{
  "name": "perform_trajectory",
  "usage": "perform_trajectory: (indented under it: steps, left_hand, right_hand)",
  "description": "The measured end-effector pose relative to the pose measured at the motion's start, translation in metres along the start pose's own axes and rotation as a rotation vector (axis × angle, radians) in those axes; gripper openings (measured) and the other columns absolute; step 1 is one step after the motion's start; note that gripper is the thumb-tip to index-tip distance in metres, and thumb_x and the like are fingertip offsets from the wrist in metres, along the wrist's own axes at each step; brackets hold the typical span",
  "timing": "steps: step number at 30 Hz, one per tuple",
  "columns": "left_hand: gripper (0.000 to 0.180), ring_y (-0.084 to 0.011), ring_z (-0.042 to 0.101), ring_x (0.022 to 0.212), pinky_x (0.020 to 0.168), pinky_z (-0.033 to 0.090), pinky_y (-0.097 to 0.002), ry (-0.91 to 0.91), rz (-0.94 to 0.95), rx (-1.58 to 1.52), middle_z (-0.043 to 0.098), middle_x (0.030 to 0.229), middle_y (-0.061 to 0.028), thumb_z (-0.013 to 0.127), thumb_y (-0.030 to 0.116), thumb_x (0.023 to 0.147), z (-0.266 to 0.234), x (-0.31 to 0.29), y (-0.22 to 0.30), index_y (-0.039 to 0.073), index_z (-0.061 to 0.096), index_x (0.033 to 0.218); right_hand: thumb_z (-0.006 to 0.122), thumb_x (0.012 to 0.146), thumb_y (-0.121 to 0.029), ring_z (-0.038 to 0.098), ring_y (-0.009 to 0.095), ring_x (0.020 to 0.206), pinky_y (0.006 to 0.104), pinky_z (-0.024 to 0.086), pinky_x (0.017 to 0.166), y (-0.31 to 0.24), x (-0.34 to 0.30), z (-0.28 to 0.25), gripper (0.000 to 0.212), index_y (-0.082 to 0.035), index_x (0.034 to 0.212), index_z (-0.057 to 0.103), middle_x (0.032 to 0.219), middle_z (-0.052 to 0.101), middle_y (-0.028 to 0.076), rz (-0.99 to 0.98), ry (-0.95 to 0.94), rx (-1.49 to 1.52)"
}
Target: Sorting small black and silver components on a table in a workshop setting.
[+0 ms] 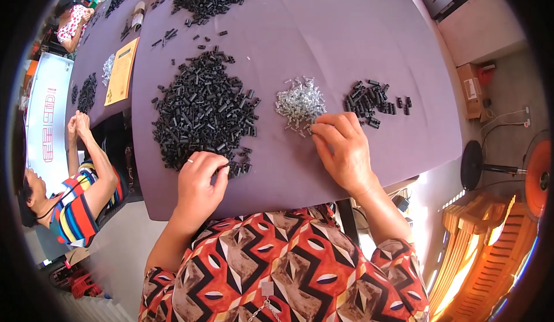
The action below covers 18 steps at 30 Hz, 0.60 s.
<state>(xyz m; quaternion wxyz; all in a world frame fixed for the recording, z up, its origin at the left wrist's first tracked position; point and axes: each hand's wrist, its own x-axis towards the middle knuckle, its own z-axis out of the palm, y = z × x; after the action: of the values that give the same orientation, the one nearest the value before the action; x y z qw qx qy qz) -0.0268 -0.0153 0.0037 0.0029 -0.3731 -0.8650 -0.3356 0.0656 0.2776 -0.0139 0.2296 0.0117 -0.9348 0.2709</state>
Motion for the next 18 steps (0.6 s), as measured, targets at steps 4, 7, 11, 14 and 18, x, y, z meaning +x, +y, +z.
perform_trajectory:
  steps: [4,7,11,14,18]
  left_hand:
    - [0.016,-0.0316,0.063,0.084,0.072,0.051,-0.042,-0.071,0.06,0.139,0.066,0.092,-0.0102,0.077,0.01,0.083,0.004,0.005,0.001,0.004,0.067,0.095]
    - [0.015,-0.0313,0.063,0.084,0.073,0.051,-0.042,-0.05,0.091,0.136,0.066,0.093,-0.01,0.075,0.01,0.085,0.012,0.018,0.005,0.005,0.068,0.097]
    - [0.011,-0.0296,0.061,0.087,0.076,0.049,-0.0417,-0.05,0.157,0.22,0.063,0.093,-0.0087,0.071,0.011,0.09,0.03,0.04,0.003,0.005,0.069,0.099]
    - [0.012,-0.0291,0.059,0.085,0.074,0.047,-0.0418,-0.054,0.175,0.305,0.06,0.089,-0.0082,0.073,0.014,0.087,0.036,0.055,0.002,0.006,0.068,0.094]
    - [0.015,-0.029,0.057,0.086,0.075,0.047,-0.0416,-0.125,0.176,0.335,0.058,0.088,-0.0079,0.076,0.015,0.083,0.039,0.061,0.003,0.008,0.067,0.091]
  right_hand:
    - [0.076,0.076,0.003,0.062,0.031,0.097,0.04,0.055,0.081,0.002,-0.005,0.001,0.025,-0.004,0.099,0.071,0.107,0.067,0.009,0.008,-0.003,0.006]
    - [0.076,0.076,0.003,0.062,0.031,0.096,0.0401,0.055,0.081,0.003,-0.007,-0.003,0.024,-0.004,0.099,0.071,0.106,0.067,0.008,0.015,0.0,0.0]
    - [0.077,0.074,0.001,0.061,0.031,0.098,0.0405,0.054,0.083,-0.006,-0.006,0.0,0.023,-0.004,0.096,0.071,0.108,0.066,0.008,-0.032,-0.013,0.005]
    - [0.078,0.074,-0.001,0.059,0.032,0.103,0.0418,0.052,0.087,-0.009,-0.002,0.009,0.023,-0.005,0.096,0.072,0.111,0.066,0.007,-0.033,-0.028,-0.025]
    - [0.079,0.073,-0.004,0.057,0.032,0.108,0.0432,0.05,0.09,-0.009,0.006,0.019,0.024,-0.006,0.096,0.072,0.115,0.065,0.007,-0.067,-0.026,-0.038]
